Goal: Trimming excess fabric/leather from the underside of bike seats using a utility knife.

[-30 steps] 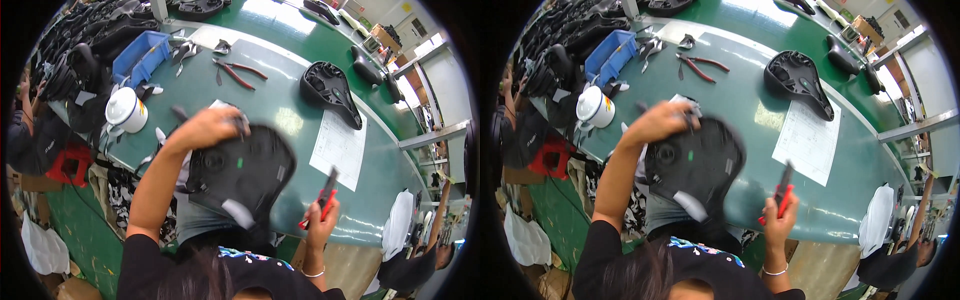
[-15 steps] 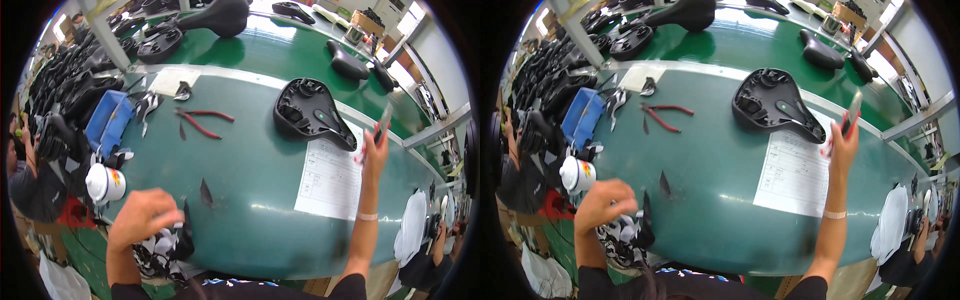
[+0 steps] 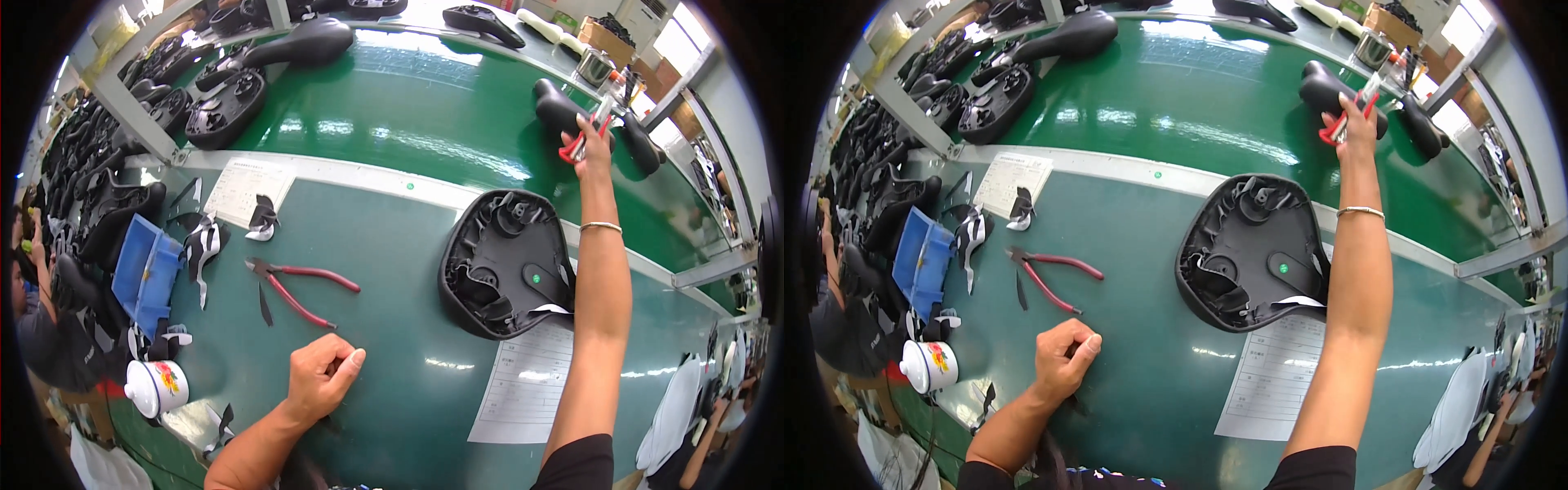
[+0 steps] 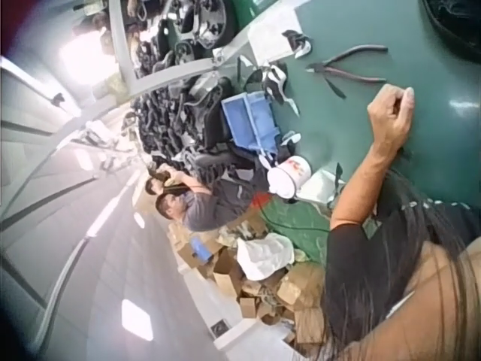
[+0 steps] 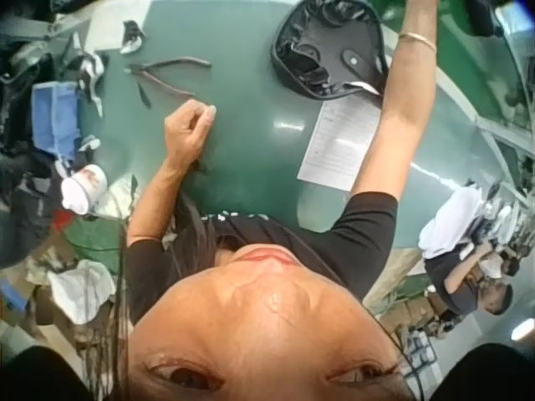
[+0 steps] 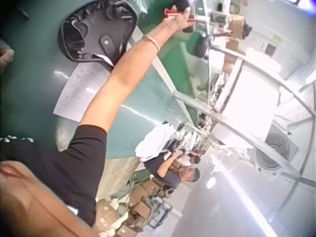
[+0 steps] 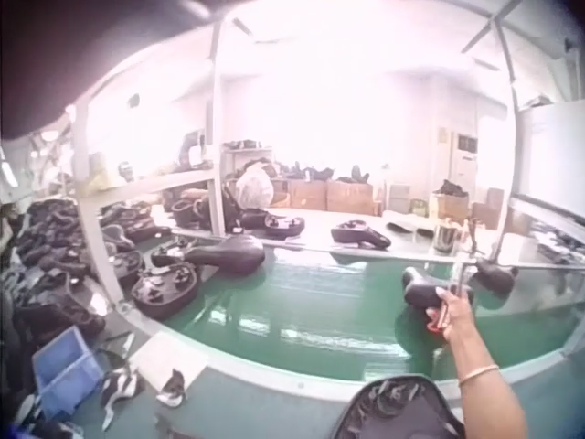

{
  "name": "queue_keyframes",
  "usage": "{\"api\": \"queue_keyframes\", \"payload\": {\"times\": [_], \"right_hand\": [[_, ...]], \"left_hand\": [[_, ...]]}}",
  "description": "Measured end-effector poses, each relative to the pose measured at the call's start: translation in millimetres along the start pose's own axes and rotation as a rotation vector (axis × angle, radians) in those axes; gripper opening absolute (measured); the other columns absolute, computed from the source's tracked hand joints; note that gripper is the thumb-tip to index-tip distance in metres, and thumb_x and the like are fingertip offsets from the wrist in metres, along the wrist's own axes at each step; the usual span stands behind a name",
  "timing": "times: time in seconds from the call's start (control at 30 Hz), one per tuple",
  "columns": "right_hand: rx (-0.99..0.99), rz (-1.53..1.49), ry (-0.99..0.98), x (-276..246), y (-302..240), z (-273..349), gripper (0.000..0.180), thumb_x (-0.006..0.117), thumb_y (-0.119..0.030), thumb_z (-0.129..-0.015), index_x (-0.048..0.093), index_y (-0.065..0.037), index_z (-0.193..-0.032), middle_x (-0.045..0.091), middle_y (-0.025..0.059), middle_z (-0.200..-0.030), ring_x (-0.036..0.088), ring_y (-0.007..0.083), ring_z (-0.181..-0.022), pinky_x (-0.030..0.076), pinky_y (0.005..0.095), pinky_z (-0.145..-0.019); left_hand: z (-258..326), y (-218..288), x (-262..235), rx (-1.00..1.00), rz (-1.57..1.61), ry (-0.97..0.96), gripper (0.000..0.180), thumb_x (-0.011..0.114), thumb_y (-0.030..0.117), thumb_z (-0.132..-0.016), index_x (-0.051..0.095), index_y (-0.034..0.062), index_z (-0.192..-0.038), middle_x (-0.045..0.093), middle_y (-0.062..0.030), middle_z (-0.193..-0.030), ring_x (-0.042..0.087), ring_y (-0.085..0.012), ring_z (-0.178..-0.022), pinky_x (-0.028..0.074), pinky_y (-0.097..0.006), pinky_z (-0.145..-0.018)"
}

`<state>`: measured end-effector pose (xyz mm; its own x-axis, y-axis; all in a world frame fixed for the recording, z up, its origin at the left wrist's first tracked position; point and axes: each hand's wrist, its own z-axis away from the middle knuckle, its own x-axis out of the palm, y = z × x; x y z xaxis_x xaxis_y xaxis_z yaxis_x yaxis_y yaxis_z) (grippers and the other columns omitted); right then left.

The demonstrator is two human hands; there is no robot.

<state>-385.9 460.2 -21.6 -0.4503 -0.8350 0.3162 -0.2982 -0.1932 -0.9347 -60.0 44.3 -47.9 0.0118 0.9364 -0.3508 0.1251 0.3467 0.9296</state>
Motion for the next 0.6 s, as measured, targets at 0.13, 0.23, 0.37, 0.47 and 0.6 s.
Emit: {"api": "queue_keyframes", "payload": {"times": [0.13,0.23,0.37,0.47,0.6], "right_hand": [[0.106,-0.018,-0.294,73,-49,94,0.036,0.074,-0.015,-0.077,0.053,-0.009,-0.106,0.056,0.0050,-0.079,0.059,0.0156,-0.058,0.048,0.0252,-0.044],[0.029,0.360,-0.623,87,-99,204,0.035,0.075,-0.022,-0.076,0.062,-0.007,-0.104,0.054,0.0006,-0.072,0.054,0.0076,-0.055,0.043,0.0224,-0.044],[-0.951,0.846,-1.164,69,-121,340,0.032,0.070,-0.015,-0.068,0.065,-0.016,-0.100,0.052,0.0099,-0.071,0.055,0.0215,-0.061,0.046,0.0340,-0.051],[-1.041,0.994,-1.518,33,-138,416,0.026,0.063,-0.018,-0.072,0.063,-0.021,-0.098,0.038,0.0015,-0.073,0.048,0.0129,-0.061,0.039,0.0247,-0.045],[-0.710,0.857,-1.423,-11,-124,472,0.039,0.070,-0.014,-0.066,0.062,-0.014,-0.105,0.057,0.0025,-0.086,0.059,0.0162,-0.067,0.047,0.0277,-0.052]], "left_hand": [[0,-3,-3,0.019,-0.020,0.034,0.019,0.066,0.008,-0.084,0.057,0.0003,-0.069,0.050,-0.0030,-0.061,0.041,-0.0082,-0.050,0.033,-0.025,-0.046],[-1,-9,-4,-0.034,0.101,0.019,0.021,0.060,0.015,-0.090,0.057,0.0004,-0.075,0.052,-0.0022,-0.064,0.044,-0.0080,-0.055,0.037,-0.023,-0.050],[3,-16,-23,-0.144,0.775,0.003,0.043,0.050,0.041,-0.095,0.047,0.0037,-0.117,0.057,-0.0093,-0.101,0.057,-0.0140,-0.088,0.048,-0.028,-0.072],[18,5,-37,-0.373,1.076,0.004,0.055,0.041,0.051,-0.096,0.044,0.0052,-0.127,0.056,-0.0107,-0.119,0.059,-0.0169,-0.102,0.049,-0.031,-0.084],[53,8,-65,-0.425,1.024,-0.240,0.061,0.058,0.046,-0.088,0.044,0.0000,-0.126,0.058,-0.0133,-0.114,0.060,-0.0197,-0.102,0.051,-0.033,-0.087]]}}
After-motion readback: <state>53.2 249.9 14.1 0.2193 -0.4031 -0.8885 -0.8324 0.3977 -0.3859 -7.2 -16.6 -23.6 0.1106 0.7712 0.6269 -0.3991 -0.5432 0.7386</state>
